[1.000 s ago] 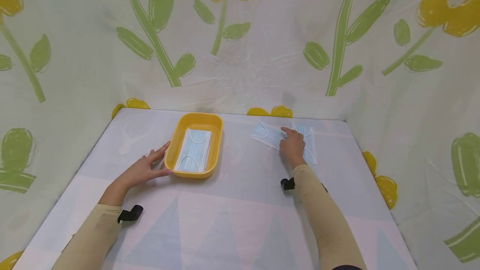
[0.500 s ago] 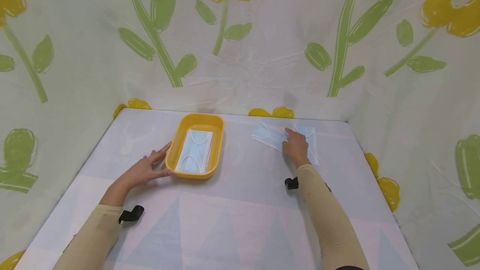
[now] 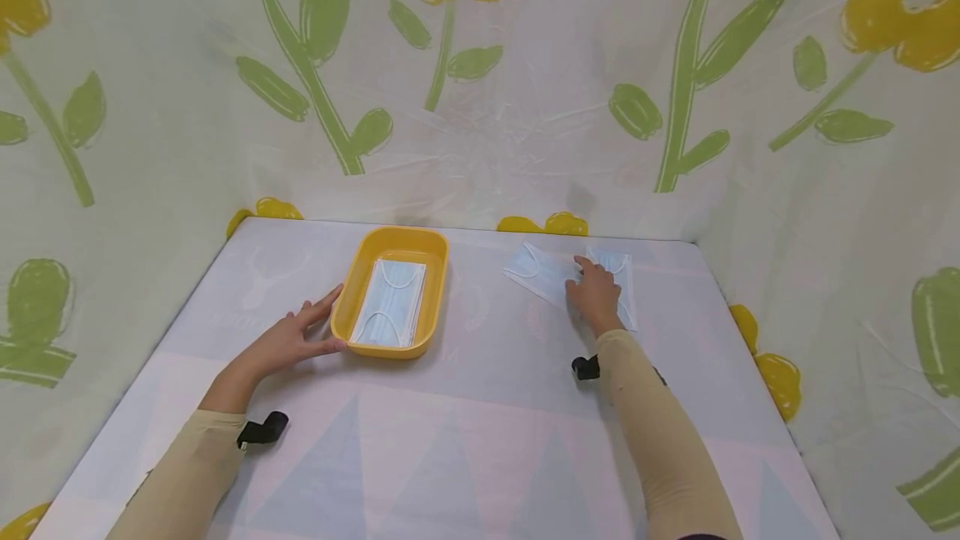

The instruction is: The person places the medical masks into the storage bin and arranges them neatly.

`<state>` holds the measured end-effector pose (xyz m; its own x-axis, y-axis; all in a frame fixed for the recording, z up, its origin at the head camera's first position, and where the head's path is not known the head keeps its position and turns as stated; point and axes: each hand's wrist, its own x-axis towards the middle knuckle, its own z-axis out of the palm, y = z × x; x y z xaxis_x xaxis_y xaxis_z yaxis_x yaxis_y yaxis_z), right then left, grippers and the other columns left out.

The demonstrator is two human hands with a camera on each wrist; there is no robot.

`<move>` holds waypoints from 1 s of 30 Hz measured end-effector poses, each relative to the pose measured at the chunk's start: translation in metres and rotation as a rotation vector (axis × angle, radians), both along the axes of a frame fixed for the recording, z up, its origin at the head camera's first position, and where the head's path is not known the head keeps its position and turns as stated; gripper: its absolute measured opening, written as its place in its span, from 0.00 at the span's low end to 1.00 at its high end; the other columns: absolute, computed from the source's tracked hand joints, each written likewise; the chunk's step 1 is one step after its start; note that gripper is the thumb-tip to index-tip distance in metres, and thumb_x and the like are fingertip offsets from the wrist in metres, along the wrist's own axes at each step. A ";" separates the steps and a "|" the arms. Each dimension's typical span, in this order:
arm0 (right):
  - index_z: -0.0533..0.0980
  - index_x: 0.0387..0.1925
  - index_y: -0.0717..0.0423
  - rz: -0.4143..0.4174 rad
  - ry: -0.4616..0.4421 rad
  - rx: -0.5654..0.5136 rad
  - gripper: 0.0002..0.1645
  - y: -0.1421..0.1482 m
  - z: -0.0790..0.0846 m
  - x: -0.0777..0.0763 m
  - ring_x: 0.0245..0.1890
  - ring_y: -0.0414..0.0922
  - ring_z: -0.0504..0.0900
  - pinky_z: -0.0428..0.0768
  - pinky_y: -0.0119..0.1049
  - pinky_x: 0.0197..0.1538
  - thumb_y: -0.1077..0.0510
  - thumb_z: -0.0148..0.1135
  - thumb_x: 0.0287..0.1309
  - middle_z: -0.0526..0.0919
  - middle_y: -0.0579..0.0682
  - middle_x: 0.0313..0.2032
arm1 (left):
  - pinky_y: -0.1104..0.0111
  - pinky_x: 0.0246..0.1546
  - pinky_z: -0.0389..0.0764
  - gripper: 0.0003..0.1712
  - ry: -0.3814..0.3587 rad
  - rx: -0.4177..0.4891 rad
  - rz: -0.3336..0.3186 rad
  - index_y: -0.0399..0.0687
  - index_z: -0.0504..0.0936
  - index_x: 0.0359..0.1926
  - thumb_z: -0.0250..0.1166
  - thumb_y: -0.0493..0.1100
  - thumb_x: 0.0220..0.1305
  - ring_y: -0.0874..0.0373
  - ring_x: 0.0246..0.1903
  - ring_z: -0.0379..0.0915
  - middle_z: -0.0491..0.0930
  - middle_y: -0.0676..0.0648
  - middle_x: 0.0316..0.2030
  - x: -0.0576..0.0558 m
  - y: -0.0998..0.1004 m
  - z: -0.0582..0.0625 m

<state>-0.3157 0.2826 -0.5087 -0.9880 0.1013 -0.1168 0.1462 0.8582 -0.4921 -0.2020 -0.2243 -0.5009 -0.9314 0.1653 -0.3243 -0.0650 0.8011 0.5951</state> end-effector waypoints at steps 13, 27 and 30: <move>0.58 0.77 0.56 0.040 -0.057 -0.108 0.36 0.005 0.009 0.010 0.48 0.57 0.76 0.81 0.51 0.55 0.58 0.54 0.73 0.76 0.66 0.55 | 0.19 0.59 0.46 0.62 0.012 -0.010 -0.013 0.80 0.38 0.80 0.65 0.79 0.54 0.16 0.71 0.30 0.40 0.29 0.78 0.001 0.000 0.002; 0.57 0.79 0.47 0.165 -0.163 -0.170 0.41 -0.006 0.009 0.017 0.51 0.58 0.76 0.80 0.53 0.57 0.56 0.61 0.70 0.75 0.65 0.58 | 0.18 0.58 0.45 0.61 0.027 0.003 -0.022 0.81 0.38 0.80 0.65 0.78 0.55 0.16 0.71 0.30 0.42 0.35 0.80 0.001 -0.002 -0.001; 0.57 0.79 0.44 0.160 -0.177 -0.183 0.41 -0.008 0.006 0.016 0.52 0.59 0.75 0.79 0.55 0.59 0.54 0.61 0.70 0.73 0.65 0.59 | 0.19 0.58 0.45 0.61 0.024 0.011 -0.020 0.81 0.39 0.80 0.65 0.78 0.55 0.16 0.71 0.29 0.41 0.33 0.79 0.001 -0.002 -0.001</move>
<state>-0.3000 0.2747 -0.5025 -0.9523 -0.0928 -0.2908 0.1135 0.7768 -0.6195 -0.2013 -0.2260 -0.5020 -0.9354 0.1871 -0.2999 -0.0348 0.7955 0.6049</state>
